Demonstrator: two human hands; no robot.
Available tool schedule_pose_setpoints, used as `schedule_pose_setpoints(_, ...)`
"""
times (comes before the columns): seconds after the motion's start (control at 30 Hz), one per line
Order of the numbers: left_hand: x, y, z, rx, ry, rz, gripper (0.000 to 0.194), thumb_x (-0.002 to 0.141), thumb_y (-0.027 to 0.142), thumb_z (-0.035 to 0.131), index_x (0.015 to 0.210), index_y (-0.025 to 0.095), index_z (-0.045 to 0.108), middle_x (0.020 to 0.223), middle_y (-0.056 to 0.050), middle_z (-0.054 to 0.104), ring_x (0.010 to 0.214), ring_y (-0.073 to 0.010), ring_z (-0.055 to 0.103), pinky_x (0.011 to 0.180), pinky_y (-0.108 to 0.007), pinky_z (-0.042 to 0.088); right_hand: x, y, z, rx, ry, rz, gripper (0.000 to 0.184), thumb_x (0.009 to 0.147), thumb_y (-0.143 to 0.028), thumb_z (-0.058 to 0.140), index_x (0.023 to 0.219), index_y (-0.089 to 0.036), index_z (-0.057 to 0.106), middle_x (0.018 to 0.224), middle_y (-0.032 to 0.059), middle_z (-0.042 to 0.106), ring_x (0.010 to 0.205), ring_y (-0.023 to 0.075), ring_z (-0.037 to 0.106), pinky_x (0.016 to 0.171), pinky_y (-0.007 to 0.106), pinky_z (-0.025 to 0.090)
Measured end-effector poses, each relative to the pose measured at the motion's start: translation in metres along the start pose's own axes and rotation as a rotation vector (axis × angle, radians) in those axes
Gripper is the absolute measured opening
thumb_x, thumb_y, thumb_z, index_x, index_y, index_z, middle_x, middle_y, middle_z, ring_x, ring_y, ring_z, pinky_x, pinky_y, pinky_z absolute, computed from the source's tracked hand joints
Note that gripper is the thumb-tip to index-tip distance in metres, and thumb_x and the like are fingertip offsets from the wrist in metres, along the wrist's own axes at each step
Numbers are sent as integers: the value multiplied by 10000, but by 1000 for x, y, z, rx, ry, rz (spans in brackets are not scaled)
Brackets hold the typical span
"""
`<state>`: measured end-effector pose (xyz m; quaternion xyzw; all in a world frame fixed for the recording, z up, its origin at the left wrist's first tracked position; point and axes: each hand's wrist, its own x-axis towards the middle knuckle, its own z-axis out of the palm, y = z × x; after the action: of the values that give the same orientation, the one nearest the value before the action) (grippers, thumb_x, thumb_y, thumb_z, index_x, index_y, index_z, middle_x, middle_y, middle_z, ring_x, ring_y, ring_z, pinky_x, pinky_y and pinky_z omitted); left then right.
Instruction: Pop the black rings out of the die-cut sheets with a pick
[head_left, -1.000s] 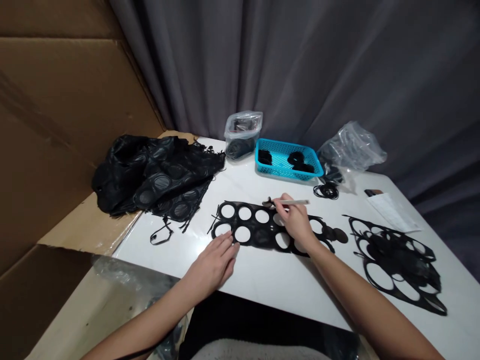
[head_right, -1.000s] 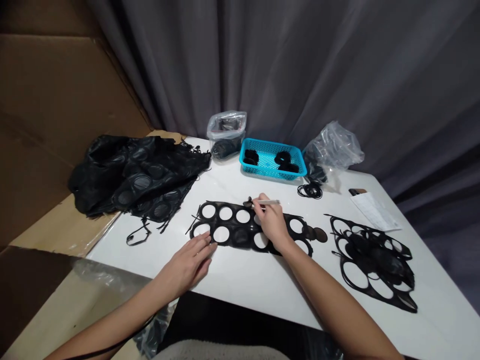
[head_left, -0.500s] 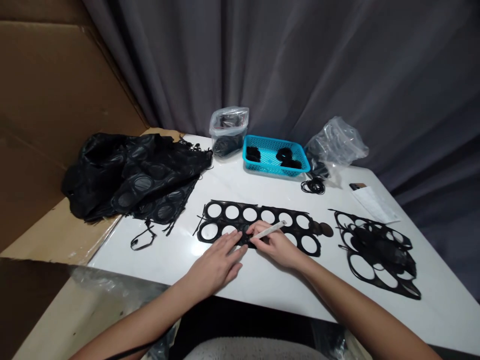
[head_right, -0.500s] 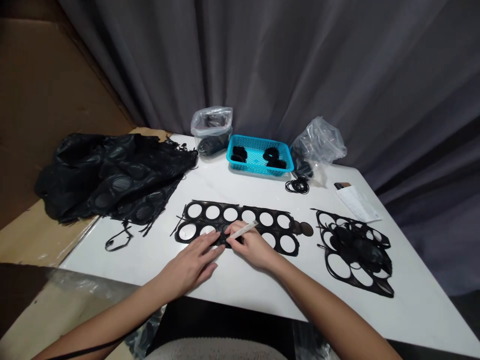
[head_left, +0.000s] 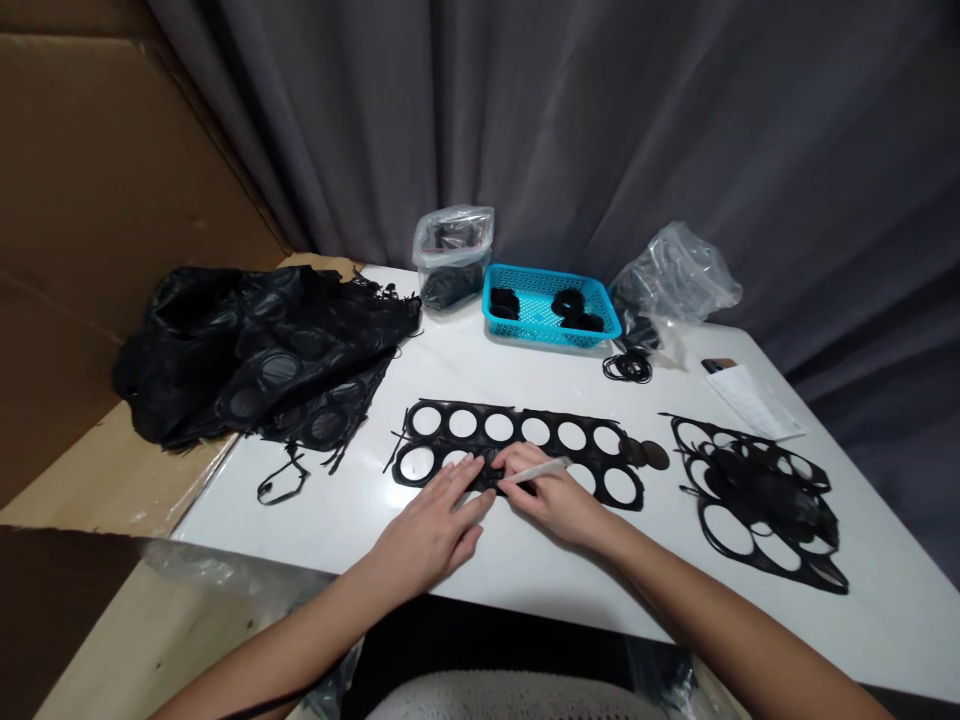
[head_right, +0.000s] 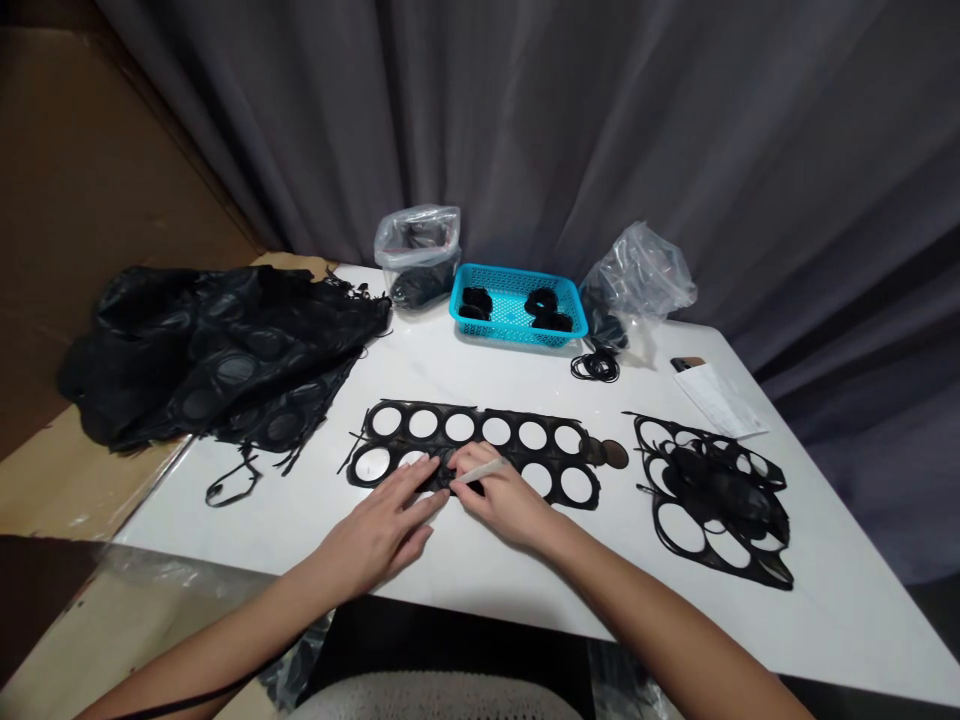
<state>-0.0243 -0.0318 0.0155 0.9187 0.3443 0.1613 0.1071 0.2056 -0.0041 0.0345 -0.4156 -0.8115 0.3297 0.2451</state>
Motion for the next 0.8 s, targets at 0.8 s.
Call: schedule_pose_setpoints(0.8, 28, -7, -5, 32, 28, 46, 212, 926, 237, 568, 1126, 203, 627, 1464, -177, 470, 1405, -437, 367, 1002, -625, 435, -201, 93, -151, -744, 1014, 812, 294, 769, -475, 457, 734, -212, 586, 787, 143, 662, 696, 277, 581, 712, 428, 454)
